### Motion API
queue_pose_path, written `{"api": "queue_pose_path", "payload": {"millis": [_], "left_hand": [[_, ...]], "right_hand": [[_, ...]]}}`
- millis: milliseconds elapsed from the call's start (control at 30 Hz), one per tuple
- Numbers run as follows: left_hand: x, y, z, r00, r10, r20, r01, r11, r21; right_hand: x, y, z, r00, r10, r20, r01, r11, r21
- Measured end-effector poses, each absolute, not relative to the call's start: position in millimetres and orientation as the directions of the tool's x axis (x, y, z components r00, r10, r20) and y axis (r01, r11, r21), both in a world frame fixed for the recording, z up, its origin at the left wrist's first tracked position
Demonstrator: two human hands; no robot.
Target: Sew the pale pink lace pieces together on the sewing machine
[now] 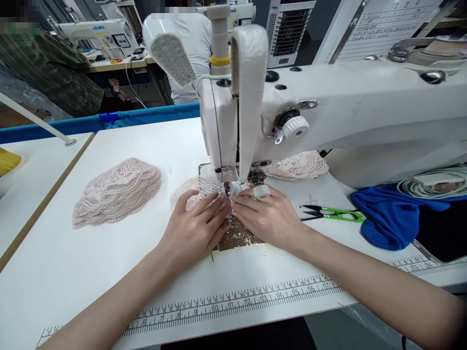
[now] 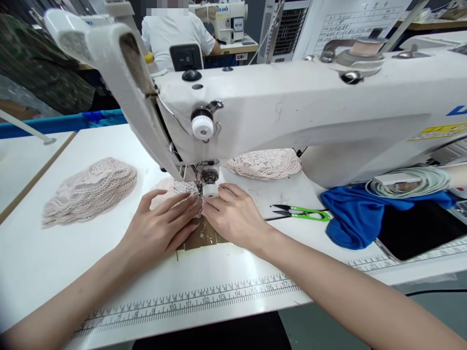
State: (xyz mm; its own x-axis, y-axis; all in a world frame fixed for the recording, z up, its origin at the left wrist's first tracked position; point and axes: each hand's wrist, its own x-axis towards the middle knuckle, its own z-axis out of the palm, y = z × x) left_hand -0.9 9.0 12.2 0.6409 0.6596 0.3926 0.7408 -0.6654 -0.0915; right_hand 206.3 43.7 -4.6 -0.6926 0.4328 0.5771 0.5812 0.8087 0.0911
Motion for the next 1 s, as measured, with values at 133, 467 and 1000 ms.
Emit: {"api": "queue_pose_path", "payload": {"millis": [133, 467, 1000], "left_hand": [[1.8, -0.7, 15.1, 0.657, 0.643, 0.394, 0.730, -0.672, -0.121], [-1.8, 6.2, 12.9, 0.650, 0.653, 0.389, 0.731, -0.677, -0.084], [-7.3, 13.3, 8.1, 0.628, 0.695, 0.351, 0.750, -0.661, -0.033]], "right_hand": [[208.8, 39.1, -4.8, -0.697, 0.416, 0.584, 0.575, 0.811, 0.108], [207.3, 40.6, -6.5, -0.686, 0.435, 0.583, 0.587, 0.805, 0.089], [206.0, 44.2, -7.9, -0.688, 0.456, 0.564, 0.598, 0.796, 0.086]]}}
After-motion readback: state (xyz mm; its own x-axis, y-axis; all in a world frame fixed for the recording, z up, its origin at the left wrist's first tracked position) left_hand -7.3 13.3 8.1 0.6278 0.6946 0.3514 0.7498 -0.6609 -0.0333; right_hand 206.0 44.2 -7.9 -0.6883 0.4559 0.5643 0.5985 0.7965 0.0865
